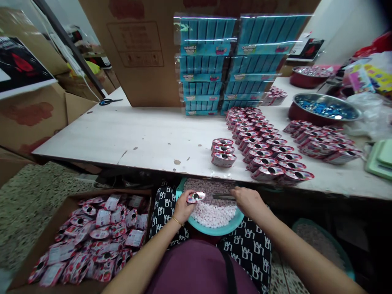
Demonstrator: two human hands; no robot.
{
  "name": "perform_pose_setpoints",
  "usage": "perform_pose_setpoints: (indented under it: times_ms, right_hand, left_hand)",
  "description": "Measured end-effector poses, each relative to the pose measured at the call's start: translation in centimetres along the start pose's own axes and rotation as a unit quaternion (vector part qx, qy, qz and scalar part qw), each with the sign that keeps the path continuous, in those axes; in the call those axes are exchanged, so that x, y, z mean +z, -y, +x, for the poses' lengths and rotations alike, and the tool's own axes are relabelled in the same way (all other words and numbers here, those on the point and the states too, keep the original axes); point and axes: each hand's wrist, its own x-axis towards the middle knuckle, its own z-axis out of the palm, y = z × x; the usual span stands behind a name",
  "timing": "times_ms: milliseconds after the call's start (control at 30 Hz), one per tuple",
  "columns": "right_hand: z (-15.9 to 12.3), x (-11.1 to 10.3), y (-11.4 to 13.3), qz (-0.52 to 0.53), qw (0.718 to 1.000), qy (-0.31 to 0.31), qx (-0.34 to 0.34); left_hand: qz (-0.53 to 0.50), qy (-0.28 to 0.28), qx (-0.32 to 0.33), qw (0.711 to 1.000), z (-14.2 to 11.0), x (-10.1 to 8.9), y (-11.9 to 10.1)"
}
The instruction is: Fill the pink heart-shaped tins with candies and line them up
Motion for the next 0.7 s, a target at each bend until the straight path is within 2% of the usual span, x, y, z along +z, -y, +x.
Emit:
perform_pose_setpoints:
  times_ms: [100, 200, 267, 333, 400, 500, 600, 700]
  right_hand:
    - [1.3, 4.8, 0.0, 0.046, 0.998, 0.036, 0.039]
    - [3.2, 9.5, 2.7, 0.101, 0.993, 0.043, 0.033]
    - [4.4, 11.6, 4.4, 0.144, 0.988, 0.035, 0.031]
    - [4.9, 12.6, 4.9, 0.183, 0.982, 0.027, 0.031]
    - [4.9, 12.6, 3.9, 0.215, 0.976, 0.019, 0.025]
    - [3.7, 10.9, 1.3, 0.246, 0.969, 0.002, 0.008]
    - [2.3, 7.3, -0.4, 0.258, 0.966, -0.015, -0.022]
    - [1.2, 2.9, -0.2, 0.200, 0.978, -0.016, -0.054]
  left_hand:
    - [-0.022, -0.023, -0.007, 0.999, -0.3, -1.0, 0.3]
    - [-0.055, -0.039, -0.018, 0.998, -0.4, -1.7, 0.3]
    - [-0.073, -0.049, -0.028, 0.996, -0.3, -2.1, 0.3]
    - [-0.081, -0.061, -0.037, 0.994, -0.2, -2.7, 0.3]
    - [-0.077, -0.075, -0.039, 0.993, -0.1, -3.3, 0.4]
    - [-0.063, -0.087, -0.030, 0.994, -0.1, -3.7, 0.8]
    - [-0.035, -0.073, -0.016, 0.997, 0.0, -2.9, 0.8]
    - [-0.003, -0.043, 0.007, 0.999, 0.2, -1.2, 0.2]
